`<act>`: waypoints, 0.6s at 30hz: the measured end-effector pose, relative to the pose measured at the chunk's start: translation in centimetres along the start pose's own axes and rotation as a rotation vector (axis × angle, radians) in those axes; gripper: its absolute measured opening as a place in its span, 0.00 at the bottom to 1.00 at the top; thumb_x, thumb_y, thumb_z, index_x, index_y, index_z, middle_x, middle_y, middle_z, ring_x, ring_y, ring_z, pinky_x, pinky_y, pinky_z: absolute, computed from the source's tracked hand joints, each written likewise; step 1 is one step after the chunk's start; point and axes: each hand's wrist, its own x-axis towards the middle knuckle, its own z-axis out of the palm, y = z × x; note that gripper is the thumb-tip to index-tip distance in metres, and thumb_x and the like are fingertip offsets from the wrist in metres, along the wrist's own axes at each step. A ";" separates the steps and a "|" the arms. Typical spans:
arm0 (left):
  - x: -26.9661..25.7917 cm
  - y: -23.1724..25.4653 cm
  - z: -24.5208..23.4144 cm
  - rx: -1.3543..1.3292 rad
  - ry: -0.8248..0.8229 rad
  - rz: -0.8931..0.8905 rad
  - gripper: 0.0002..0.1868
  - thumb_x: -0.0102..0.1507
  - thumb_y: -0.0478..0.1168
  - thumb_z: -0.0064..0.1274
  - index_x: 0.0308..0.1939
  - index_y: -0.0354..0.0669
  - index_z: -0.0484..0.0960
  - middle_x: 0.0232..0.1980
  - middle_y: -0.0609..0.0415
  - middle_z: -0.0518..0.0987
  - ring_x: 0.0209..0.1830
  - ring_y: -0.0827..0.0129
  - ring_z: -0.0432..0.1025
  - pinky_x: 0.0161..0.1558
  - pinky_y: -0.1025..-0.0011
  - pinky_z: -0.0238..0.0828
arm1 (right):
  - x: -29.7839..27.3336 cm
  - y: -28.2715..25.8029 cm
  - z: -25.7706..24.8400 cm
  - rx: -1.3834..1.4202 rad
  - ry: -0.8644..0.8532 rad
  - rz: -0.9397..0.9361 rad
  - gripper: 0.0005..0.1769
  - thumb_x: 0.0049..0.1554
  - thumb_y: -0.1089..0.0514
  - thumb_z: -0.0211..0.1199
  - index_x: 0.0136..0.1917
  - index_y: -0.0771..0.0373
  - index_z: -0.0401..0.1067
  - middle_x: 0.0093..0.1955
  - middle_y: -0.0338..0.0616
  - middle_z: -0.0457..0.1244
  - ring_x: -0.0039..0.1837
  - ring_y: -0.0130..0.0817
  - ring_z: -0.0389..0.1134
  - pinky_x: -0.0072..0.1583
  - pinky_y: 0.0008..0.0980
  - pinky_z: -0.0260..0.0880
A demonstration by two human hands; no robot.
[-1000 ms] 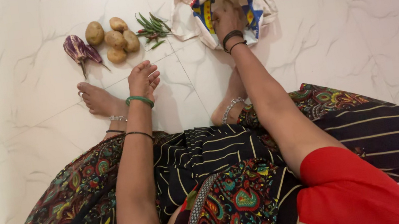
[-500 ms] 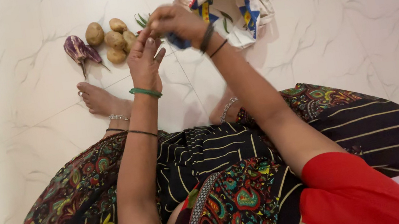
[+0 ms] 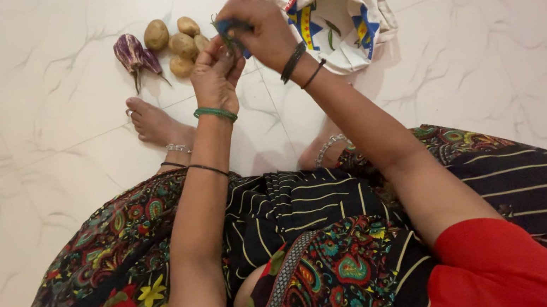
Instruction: The person sits on the floor and wipes green chilies, potatoes, and eggplants with a blue cloth. The person handles the vegetables one by one, rubbing them with the cloth, and places the cleaned items into a white cloth bag.
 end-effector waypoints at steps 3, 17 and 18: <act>-0.1 0.3 -0.2 -0.041 0.010 0.008 0.19 0.65 0.24 0.50 0.60 0.37 0.77 0.46 0.56 0.82 0.45 0.69 0.80 0.47 0.70 0.82 | -1.1 -0.6 0.8 -0.107 -0.111 -0.021 0.19 0.55 0.73 0.61 0.56 0.56 0.77 0.53 0.47 0.65 0.55 0.45 0.71 0.56 0.36 0.73; 2.3 -0.7 -3.4 -0.104 0.036 0.073 0.24 0.63 0.22 0.51 0.62 0.42 0.78 0.35 0.65 0.73 0.32 0.80 0.68 0.35 0.80 0.71 | -1.1 0.3 1.7 -0.099 -0.170 -0.050 0.17 0.53 0.72 0.62 0.53 0.58 0.77 0.48 0.47 0.64 0.51 0.46 0.70 0.51 0.37 0.72; 2.4 -0.7 -3.3 -0.091 0.026 0.070 0.24 0.63 0.22 0.51 0.62 0.40 0.79 0.36 0.64 0.73 0.32 0.79 0.68 0.35 0.80 0.71 | -1.0 0.5 1.6 -0.121 -0.168 -0.060 0.16 0.53 0.72 0.62 0.52 0.58 0.78 0.47 0.47 0.64 0.51 0.47 0.69 0.51 0.38 0.71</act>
